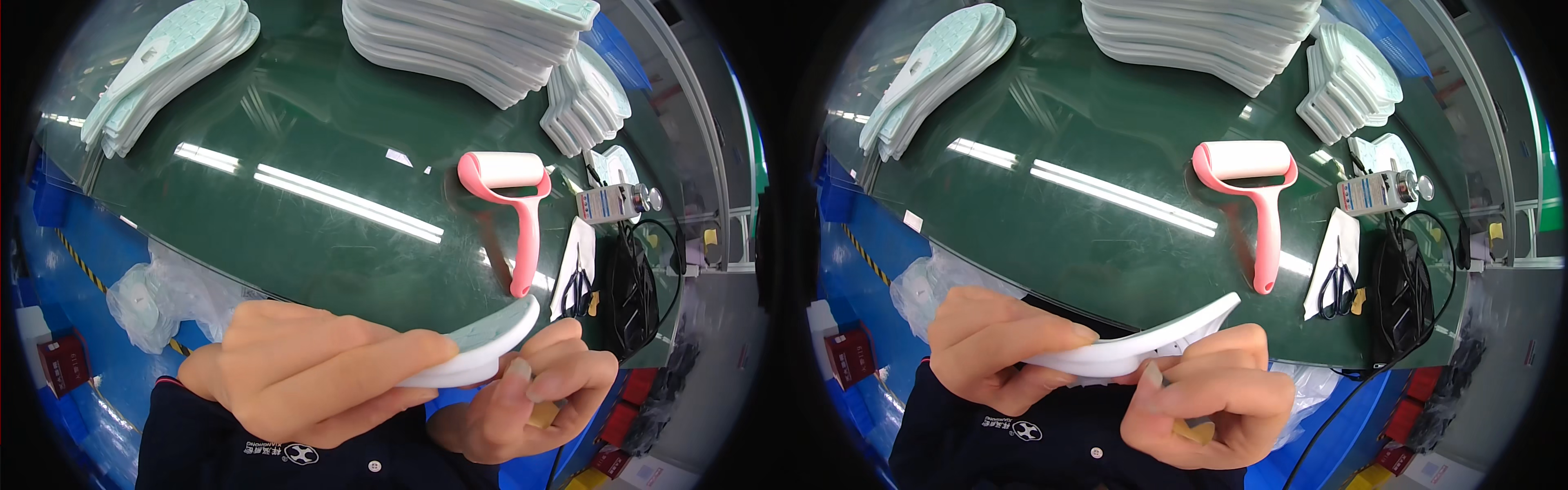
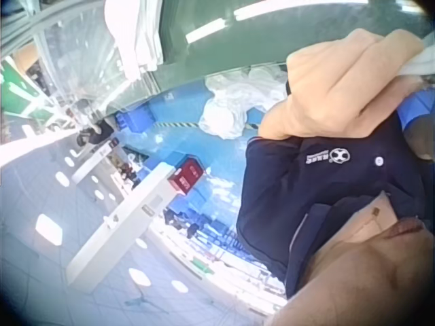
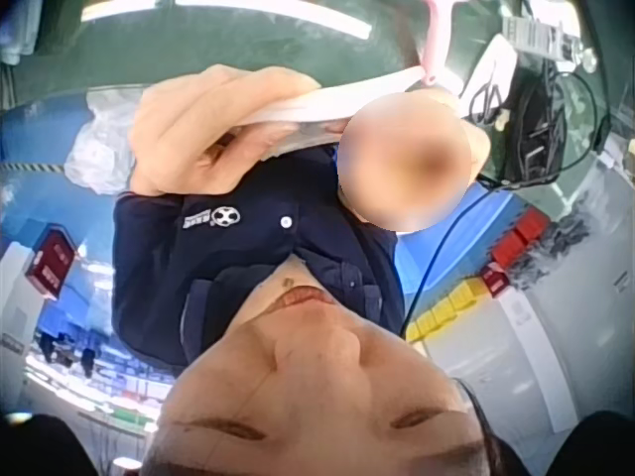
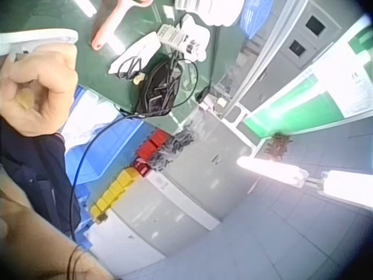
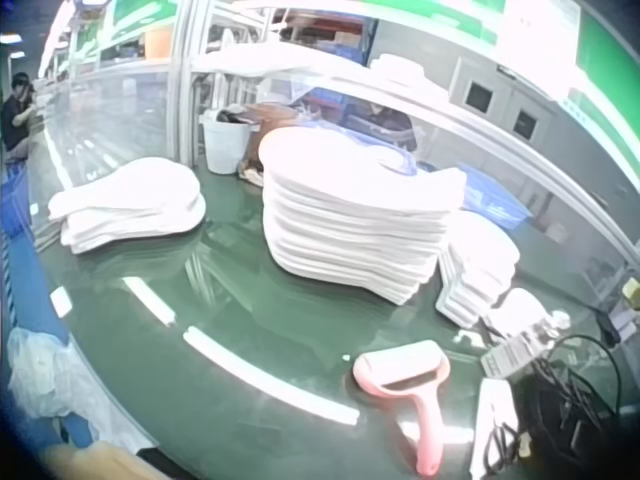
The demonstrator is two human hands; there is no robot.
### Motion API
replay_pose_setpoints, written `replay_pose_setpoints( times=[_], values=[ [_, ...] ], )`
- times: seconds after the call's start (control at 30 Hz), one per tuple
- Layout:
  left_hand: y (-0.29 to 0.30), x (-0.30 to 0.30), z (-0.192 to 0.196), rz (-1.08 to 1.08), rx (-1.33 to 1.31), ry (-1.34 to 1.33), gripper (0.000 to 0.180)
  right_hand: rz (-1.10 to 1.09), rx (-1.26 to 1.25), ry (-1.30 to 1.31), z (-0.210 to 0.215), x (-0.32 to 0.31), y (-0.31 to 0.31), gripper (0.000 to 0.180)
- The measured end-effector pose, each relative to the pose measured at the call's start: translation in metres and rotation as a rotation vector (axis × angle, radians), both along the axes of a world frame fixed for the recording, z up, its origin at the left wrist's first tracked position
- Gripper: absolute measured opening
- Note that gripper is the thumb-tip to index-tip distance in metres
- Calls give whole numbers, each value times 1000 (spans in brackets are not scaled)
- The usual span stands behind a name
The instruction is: The person handles white slipper uppers on a green workbench, peeling off protective film from the patterned top surface and trimming excess material from the edges. They use a pink lint roller, a small bottle, and scissors during the process, then place the finished slipper back onto a stack.
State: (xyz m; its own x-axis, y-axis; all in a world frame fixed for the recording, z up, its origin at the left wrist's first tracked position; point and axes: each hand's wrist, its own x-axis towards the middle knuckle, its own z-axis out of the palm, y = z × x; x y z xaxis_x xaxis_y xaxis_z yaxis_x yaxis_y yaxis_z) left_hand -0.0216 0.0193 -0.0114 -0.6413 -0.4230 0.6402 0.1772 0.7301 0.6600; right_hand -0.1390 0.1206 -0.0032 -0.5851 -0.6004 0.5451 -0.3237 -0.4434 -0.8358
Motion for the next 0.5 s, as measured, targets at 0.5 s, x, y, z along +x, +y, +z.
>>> replay_pose_setpoints(
  times=[0.5],
  values=[
    [2, 2, -3, 54, 23, -18, 21, 40, 74, 48, -4, 4, 1, 30]
  ],
)
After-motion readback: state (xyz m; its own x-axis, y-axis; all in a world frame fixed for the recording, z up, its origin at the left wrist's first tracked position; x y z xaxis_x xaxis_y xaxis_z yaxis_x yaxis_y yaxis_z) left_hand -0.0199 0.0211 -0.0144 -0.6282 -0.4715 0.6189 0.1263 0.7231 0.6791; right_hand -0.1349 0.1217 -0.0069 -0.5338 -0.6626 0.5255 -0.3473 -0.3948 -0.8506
